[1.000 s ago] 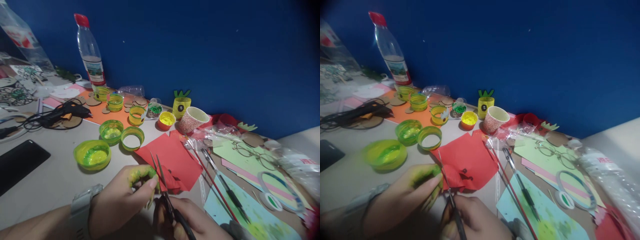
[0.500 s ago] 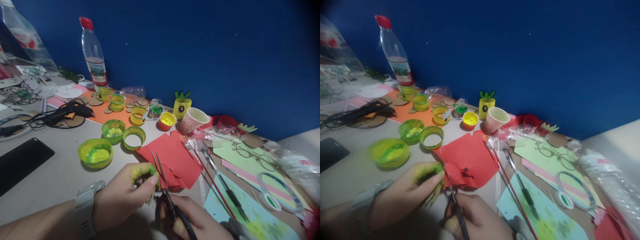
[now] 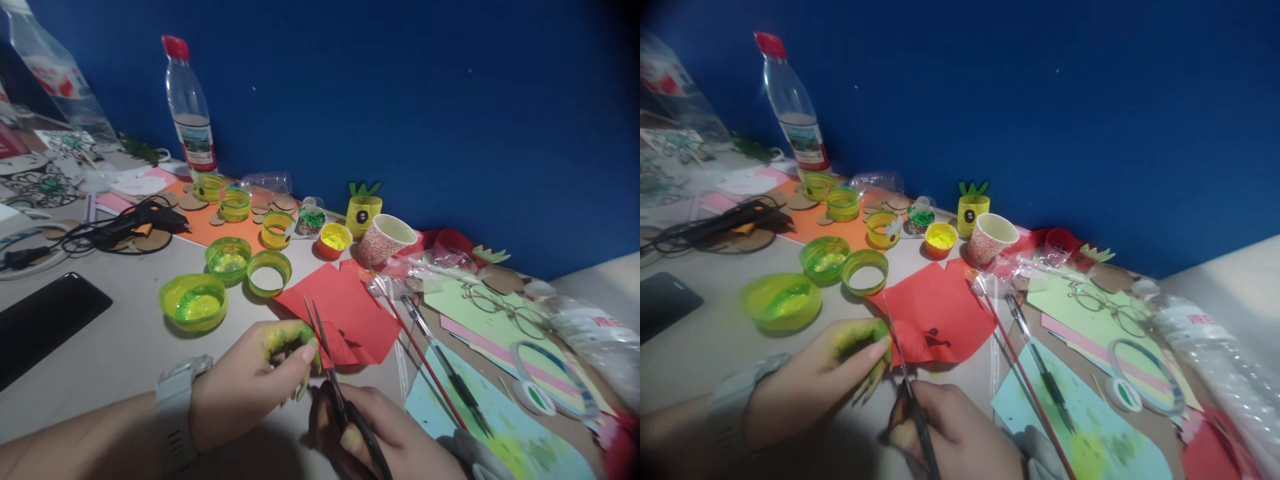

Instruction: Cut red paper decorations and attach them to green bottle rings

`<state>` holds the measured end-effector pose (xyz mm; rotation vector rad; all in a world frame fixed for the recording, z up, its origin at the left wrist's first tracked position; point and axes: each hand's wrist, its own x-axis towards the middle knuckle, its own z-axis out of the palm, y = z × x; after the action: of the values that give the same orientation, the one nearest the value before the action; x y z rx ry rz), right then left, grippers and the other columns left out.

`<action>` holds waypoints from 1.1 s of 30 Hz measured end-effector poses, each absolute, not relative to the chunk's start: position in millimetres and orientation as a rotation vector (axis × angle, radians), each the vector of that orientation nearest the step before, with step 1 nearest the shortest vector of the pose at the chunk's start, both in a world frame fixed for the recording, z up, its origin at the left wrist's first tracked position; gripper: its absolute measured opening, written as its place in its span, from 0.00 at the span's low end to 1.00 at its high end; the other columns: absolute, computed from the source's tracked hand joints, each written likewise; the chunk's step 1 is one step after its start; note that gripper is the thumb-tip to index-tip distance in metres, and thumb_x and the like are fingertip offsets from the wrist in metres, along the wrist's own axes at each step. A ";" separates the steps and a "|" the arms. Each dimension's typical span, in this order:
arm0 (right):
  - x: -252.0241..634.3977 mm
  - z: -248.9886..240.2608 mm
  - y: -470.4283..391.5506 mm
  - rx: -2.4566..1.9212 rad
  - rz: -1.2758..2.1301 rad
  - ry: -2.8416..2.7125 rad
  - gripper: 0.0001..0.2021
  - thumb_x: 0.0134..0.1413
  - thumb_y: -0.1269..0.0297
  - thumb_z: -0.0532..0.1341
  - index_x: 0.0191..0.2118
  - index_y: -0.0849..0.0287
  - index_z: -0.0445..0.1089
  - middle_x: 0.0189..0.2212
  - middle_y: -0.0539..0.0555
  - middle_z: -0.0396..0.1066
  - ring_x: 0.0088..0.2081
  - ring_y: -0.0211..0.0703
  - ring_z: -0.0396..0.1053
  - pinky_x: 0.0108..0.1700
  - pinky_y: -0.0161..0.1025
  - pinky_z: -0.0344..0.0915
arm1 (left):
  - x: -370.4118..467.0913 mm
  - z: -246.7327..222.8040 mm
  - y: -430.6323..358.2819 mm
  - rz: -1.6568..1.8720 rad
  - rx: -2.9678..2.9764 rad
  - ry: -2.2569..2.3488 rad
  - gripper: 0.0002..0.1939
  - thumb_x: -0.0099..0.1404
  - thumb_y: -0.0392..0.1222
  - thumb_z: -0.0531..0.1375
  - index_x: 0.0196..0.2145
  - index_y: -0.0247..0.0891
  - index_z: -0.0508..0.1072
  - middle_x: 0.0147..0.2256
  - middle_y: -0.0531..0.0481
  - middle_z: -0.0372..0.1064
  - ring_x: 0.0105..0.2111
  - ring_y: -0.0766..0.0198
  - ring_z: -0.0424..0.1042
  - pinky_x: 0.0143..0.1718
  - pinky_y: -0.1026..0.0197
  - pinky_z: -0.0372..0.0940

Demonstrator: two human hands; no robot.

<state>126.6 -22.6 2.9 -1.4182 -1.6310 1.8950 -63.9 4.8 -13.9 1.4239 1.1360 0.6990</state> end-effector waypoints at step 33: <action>127.9 1.0 -16.1 -1.409 1.876 -1.728 0.36 0.44 0.27 0.53 0.33 0.62 0.69 0.25 0.51 0.64 0.26 0.38 0.60 0.29 0.33 0.59 | -64.3 -10.0 4.6 0.682 1.453 1.184 0.16 0.69 0.49 0.51 0.28 0.38 0.66 0.26 0.52 0.64 0.29 0.66 0.64 0.28 0.68 0.61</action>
<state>127.9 -16.1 1.0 -1.4090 -1.7277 1.8764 -64.3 4.6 -10.0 1.4528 1.1838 0.6824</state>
